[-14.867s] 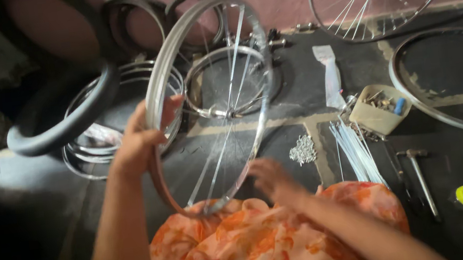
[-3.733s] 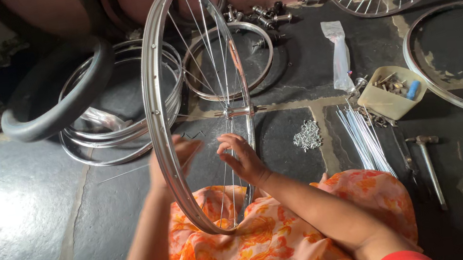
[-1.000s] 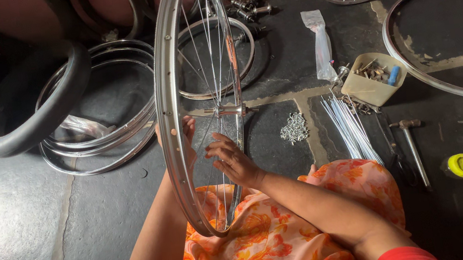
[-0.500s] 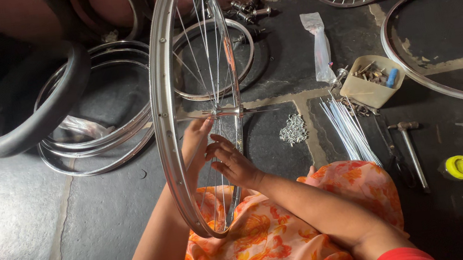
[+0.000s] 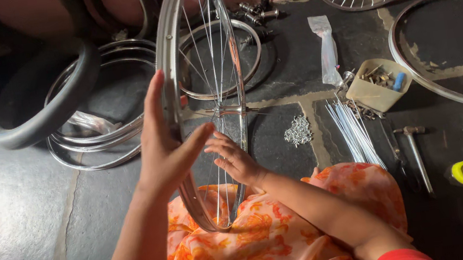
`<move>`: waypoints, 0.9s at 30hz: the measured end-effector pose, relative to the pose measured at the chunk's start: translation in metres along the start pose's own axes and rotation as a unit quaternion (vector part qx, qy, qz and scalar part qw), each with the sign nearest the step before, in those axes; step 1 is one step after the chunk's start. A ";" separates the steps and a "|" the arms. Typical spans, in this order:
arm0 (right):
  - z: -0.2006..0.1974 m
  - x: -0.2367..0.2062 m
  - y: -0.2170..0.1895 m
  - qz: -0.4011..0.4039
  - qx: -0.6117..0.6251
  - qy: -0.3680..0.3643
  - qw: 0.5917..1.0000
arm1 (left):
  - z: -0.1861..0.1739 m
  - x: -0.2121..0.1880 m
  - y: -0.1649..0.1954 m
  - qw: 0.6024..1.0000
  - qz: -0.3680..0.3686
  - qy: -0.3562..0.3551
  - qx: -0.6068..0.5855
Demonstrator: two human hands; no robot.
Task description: The person laces a bicycle wheel by inserting spokes through the rim and hub, then secures them with nipples. The person repeatedly rotates the wheel to access different spoke holes and continues adding spokes one at a time.
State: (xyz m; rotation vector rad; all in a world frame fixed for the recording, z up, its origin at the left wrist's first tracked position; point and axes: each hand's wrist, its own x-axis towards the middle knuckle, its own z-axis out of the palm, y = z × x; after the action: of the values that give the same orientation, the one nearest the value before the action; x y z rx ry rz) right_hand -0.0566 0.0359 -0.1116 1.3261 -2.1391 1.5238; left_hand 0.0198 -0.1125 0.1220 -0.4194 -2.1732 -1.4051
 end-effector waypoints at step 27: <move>-0.107 -0.036 0.058 0.145 -0.341 0.145 0.918 | -0.050 0.077 -0.045 0.989 -0.057 -0.136 0.021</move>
State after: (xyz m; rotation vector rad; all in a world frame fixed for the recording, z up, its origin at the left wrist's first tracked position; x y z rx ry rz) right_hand -0.1136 0.1484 -0.1235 0.5329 -2.3931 0.8225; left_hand -0.0542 -0.1785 0.1487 -0.5029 -2.4759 -1.4295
